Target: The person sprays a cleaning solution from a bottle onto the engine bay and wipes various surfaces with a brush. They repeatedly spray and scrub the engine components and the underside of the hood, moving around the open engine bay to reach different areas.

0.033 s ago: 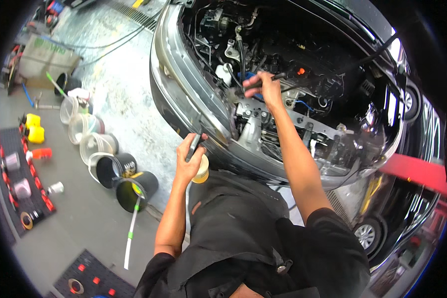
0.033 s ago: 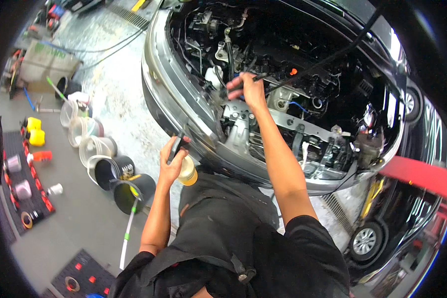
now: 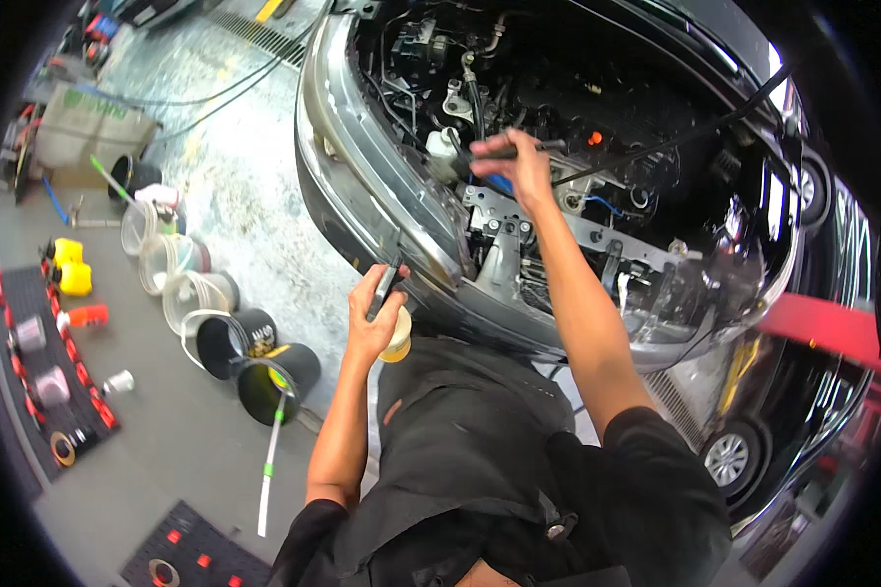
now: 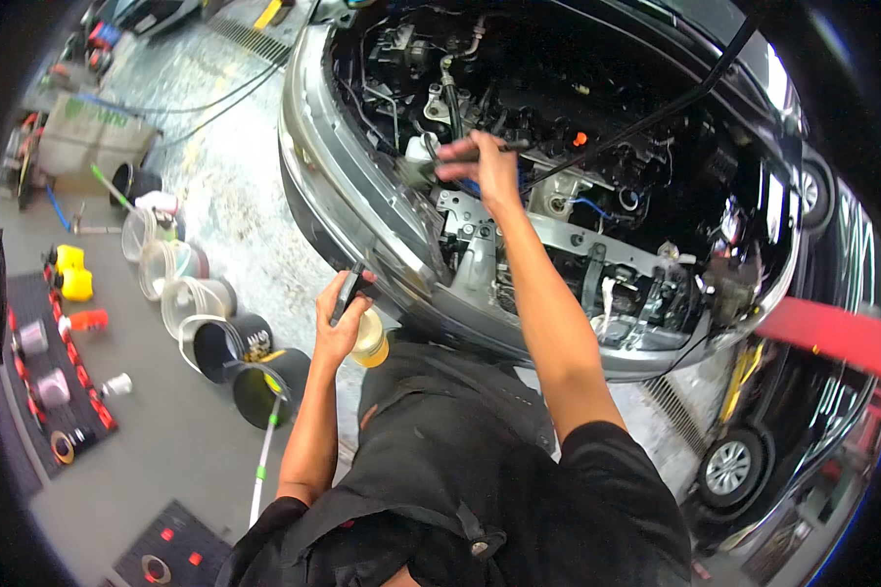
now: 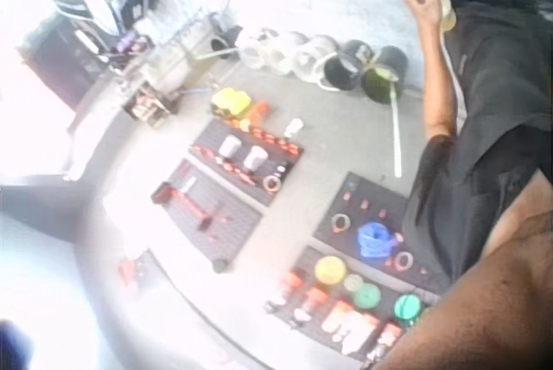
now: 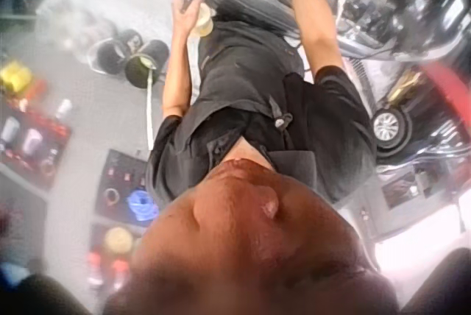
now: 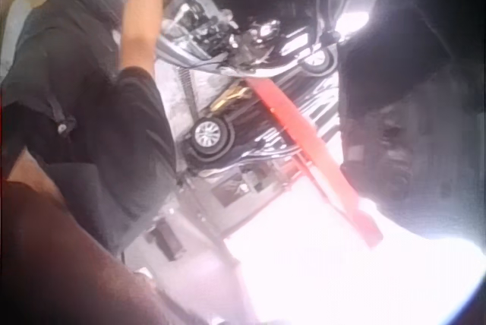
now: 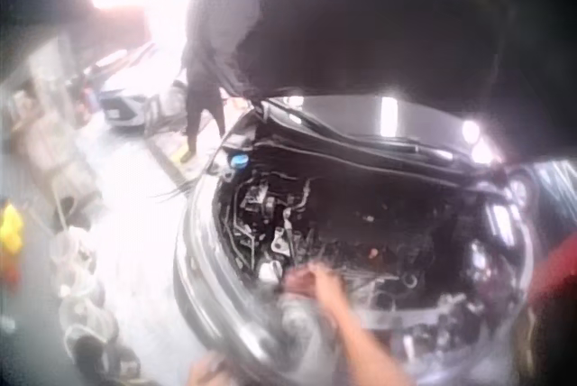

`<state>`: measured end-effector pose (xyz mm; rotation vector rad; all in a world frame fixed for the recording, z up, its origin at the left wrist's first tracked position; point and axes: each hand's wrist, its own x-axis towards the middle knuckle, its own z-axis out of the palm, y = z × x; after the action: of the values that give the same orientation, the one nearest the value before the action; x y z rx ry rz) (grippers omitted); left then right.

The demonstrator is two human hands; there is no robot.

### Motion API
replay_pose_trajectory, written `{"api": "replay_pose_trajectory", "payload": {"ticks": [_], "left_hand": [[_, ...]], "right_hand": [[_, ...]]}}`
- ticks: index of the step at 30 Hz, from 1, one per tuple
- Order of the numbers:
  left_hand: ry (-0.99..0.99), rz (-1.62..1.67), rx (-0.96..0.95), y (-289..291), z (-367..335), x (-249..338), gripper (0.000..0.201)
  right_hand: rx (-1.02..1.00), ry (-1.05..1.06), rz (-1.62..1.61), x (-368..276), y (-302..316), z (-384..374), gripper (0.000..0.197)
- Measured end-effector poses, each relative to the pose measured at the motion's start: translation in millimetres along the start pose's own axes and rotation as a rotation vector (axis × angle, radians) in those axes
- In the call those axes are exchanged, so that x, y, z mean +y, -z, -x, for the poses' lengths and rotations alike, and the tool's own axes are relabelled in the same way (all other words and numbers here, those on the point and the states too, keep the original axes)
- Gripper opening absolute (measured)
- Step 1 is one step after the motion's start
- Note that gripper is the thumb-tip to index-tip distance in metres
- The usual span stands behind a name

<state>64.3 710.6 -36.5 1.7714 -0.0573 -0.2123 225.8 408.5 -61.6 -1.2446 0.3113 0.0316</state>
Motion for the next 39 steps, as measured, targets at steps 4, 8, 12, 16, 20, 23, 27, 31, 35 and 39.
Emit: {"api": "replay_pose_trajectory", "payload": {"ticks": [4, 8, 12, 16, 20, 23, 27, 31, 35, 39], "left_hand": [[0.008, -0.115, -0.089, 38, -36, 10, 0.029], [0.044, -0.114, -0.064, 68, -57, 2, 0.028], [0.034, -0.125, -0.118, 63, -82, 15, 0.028], [0.081, 0.057, 0.016, 78, -83, 34, 0.032], [0.159, 0.139, 0.031, 72, -106, 34, 0.034], [0.238, 0.111, -0.046, 74, -139, 46, 0.038], [0.291, 0.178, -0.168, 98, -202, 44, 0.044], [0.327, 0.097, -0.277, 113, -265, 53, 0.042], [0.357, 0.055, -0.311, 140, -309, 61, 0.048], [0.37, 0.07, -0.369, 153, -343, 64, 0.05]], "right_hand": [[0.119, -0.136, 0.087, 15, -21, -29, 0.05], [0.132, -0.114, 0.221, -6, -10, -30, 0.053], [0.068, -0.071, 0.006, 5, -53, -75, 0.045], [0.045, -0.284, 0.265, -5, -11, -58, 0.045], [0.103, 0.035, -0.17, -7, -46, -80, 0.038], [0.03, -0.095, 0.045, 11, -60, -100, 0.036], [0.071, -0.145, 0.073, -30, -42, -101, 0.038], [0.061, 0.0, -0.055, -10, -119, -162, 0.035], [0.015, -0.232, 0.056, -16, -106, -164, 0.032], [0.007, -0.034, 0.068, 0, -143, -193, 0.04]]}}
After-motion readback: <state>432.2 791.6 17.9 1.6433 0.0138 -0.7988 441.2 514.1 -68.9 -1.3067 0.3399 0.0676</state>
